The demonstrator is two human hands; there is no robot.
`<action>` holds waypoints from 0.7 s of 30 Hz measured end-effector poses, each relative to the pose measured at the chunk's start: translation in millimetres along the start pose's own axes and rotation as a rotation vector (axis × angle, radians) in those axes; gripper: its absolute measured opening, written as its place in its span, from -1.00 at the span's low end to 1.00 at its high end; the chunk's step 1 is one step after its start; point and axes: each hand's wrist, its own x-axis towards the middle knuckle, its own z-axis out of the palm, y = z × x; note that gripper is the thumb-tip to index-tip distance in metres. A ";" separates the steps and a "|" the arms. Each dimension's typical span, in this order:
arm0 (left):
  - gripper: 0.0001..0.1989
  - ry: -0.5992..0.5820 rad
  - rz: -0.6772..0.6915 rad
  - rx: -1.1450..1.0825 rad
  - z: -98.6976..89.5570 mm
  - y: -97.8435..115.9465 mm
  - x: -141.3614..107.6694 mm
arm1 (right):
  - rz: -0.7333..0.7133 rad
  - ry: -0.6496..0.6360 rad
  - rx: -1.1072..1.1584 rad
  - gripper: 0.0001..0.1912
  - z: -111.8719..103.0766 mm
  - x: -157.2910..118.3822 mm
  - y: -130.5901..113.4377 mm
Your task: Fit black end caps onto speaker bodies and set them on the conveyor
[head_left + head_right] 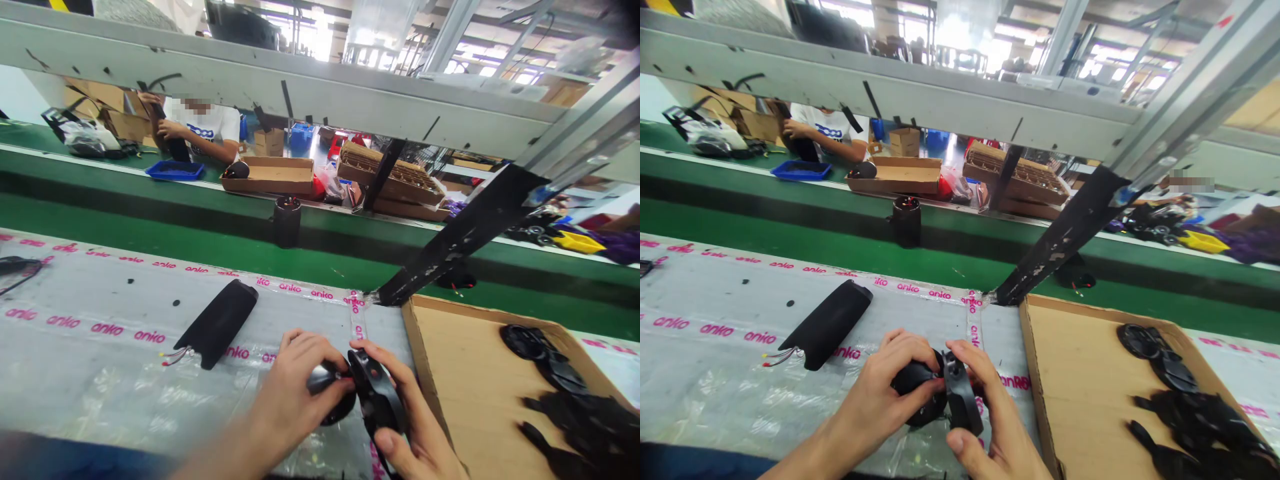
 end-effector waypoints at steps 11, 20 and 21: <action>-0.79 0.058 0.036 0.013 -1.0 -7.2 -20.5 | 0.020 -0.058 -0.090 -0.07 1.9 8.2 -20.9; -0.61 -0.069 -0.107 -0.040 2.9 -9.0 -18.8 | -0.027 0.063 -0.175 0.07 8.4 19.3 -14.8; -0.60 -0.077 -0.131 -0.061 3.0 -9.6 -17.3 | -0.051 0.052 -0.189 0.05 9.4 20.8 -14.3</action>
